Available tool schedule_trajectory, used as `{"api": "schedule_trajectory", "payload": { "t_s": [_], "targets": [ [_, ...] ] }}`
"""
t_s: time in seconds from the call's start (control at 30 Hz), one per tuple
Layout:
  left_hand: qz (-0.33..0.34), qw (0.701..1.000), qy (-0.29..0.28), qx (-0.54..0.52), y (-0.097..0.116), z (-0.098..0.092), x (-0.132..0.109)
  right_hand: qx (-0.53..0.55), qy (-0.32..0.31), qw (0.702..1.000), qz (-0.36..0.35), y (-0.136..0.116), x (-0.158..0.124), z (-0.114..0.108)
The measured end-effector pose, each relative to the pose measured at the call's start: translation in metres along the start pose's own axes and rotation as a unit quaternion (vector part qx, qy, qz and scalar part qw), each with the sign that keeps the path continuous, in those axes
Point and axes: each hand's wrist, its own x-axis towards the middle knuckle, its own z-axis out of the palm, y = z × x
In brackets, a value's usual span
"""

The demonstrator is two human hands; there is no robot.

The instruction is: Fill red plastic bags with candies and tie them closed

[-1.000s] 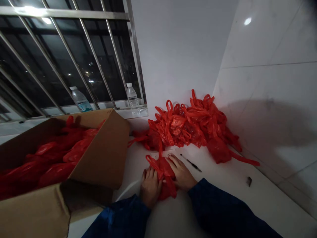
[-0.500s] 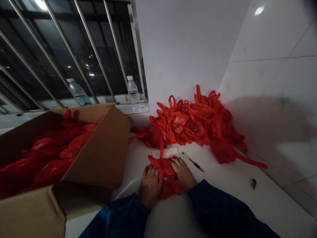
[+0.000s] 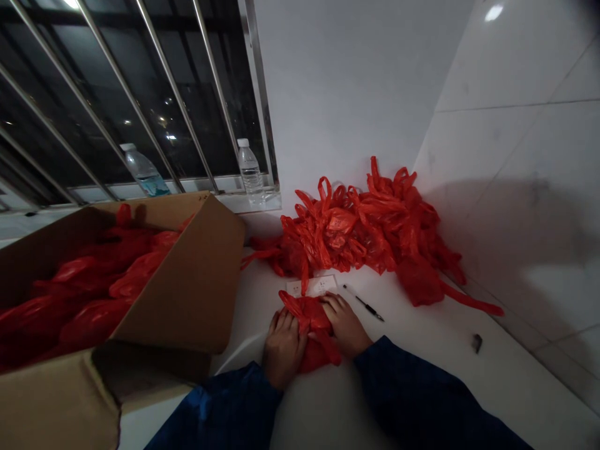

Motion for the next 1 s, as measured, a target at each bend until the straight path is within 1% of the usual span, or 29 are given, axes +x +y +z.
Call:
{"api": "schedule_trajectory", "payload": {
  "t_s": [0.3, 0.67, 1.0],
  "targets": [
    [0.0, 1.0, -0.006, -0.004, -0.0003, -0.0005, 0.0, -0.004, 0.004, 1.0, -0.004, 0.0021, -0.0001, 0.0017],
    [0.001, 1.0, 0.001, -0.002, -0.0001, -0.0018, 0.0005, 0.021, 0.005, 1.0, 0.005, -0.0018, 0.0008, -0.0034],
    [0.001, 1.0, 0.003, -0.006, -0.0018, -0.0002, 0.0006, 0.008, -0.001, 1.0, 0.0, 0.0032, 0.001, 0.0008]
  ]
}}
